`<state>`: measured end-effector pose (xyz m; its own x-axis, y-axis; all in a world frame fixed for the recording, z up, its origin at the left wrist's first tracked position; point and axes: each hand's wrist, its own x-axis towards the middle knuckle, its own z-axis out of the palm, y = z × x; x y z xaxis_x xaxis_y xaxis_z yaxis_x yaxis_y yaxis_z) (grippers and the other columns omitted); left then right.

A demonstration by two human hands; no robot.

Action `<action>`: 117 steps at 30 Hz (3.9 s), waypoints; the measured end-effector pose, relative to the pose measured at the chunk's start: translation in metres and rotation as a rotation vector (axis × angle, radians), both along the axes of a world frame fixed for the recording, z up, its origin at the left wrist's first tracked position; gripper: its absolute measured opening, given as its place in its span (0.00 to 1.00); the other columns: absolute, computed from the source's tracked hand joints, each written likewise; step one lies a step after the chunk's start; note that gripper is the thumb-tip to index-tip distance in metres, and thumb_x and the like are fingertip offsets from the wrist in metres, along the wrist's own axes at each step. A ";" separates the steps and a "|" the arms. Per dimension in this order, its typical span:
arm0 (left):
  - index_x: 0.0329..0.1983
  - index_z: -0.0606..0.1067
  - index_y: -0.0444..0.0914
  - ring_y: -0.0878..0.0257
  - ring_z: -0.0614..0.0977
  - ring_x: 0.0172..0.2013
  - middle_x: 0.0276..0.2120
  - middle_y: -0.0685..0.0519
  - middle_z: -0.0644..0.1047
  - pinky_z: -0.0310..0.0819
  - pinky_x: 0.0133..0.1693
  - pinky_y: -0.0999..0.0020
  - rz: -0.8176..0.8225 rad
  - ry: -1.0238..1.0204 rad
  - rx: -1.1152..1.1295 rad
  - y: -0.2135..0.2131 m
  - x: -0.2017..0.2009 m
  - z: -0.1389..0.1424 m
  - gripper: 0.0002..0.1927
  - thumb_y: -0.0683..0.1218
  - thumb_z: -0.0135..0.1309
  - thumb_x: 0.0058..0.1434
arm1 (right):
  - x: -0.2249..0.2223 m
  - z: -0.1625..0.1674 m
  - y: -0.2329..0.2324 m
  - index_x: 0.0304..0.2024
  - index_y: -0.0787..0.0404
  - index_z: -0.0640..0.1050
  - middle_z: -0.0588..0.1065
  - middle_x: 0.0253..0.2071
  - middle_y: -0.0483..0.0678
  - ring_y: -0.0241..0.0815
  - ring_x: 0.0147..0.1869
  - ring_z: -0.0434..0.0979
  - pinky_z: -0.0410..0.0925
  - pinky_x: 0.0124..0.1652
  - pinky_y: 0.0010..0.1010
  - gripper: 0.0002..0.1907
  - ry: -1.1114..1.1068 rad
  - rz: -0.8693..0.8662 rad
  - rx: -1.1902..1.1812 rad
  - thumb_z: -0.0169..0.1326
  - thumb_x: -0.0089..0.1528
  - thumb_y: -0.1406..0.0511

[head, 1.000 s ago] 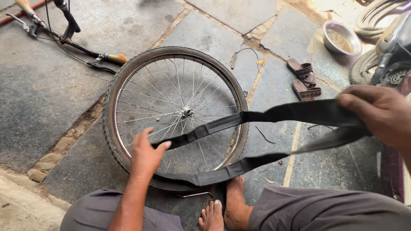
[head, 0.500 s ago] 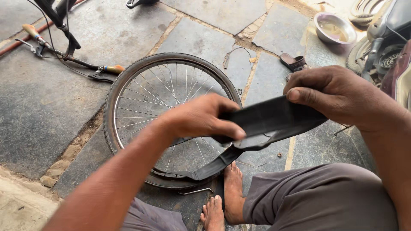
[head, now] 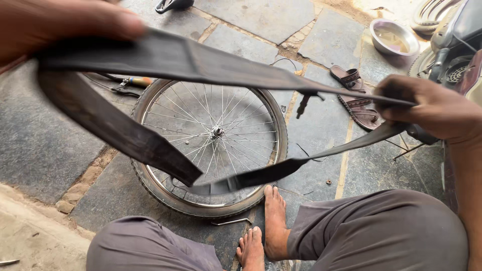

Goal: The person replaces a bicycle inner tube by removing the old one from the tire, fitting a new tube around the rim, and then using a tool to tuck the tire bead back into the rim.

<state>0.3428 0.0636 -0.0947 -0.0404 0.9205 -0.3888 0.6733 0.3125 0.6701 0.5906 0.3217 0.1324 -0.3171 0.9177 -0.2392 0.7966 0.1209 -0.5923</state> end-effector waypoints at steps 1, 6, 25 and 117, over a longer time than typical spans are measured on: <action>0.60 0.67 0.47 0.54 0.68 0.55 0.54 0.55 0.70 0.62 0.56 0.46 0.059 -0.015 -0.095 -0.009 0.022 -0.046 0.18 0.54 0.44 0.68 | 0.015 -0.007 0.004 0.46 0.65 0.75 0.78 0.33 0.54 0.46 0.35 0.81 0.76 0.36 0.40 0.15 0.111 -0.064 0.033 0.58 0.57 0.71; 0.68 0.60 0.54 0.54 0.60 0.68 0.66 0.61 0.63 0.53 0.64 0.40 0.221 -0.018 -0.256 -0.026 0.070 -0.226 0.23 0.55 0.36 0.70 | 0.081 -0.008 0.042 0.52 0.64 0.76 0.77 0.34 0.55 0.46 0.34 0.79 0.72 0.34 0.40 0.18 0.270 -0.086 0.127 0.59 0.60 0.68; 0.59 0.67 0.52 0.56 0.71 0.59 0.57 0.62 0.69 0.60 0.58 0.38 0.315 0.092 -0.121 -0.002 0.066 -0.217 0.19 0.58 0.42 0.67 | -0.203 0.008 0.113 0.47 0.63 0.80 0.78 0.40 0.56 0.55 0.44 0.81 0.73 0.40 0.43 0.37 -0.652 0.435 0.719 0.73 0.48 0.45; 0.51 0.66 0.36 0.70 0.86 0.27 0.36 0.51 0.83 0.80 0.23 0.78 1.078 -0.061 0.820 0.240 -0.427 -0.153 0.04 0.39 0.39 0.77 | -0.205 -0.412 0.115 0.60 0.66 0.75 0.72 0.58 0.60 0.60 0.56 0.77 0.69 0.56 0.43 0.21 -0.129 0.079 0.510 0.50 0.63 0.74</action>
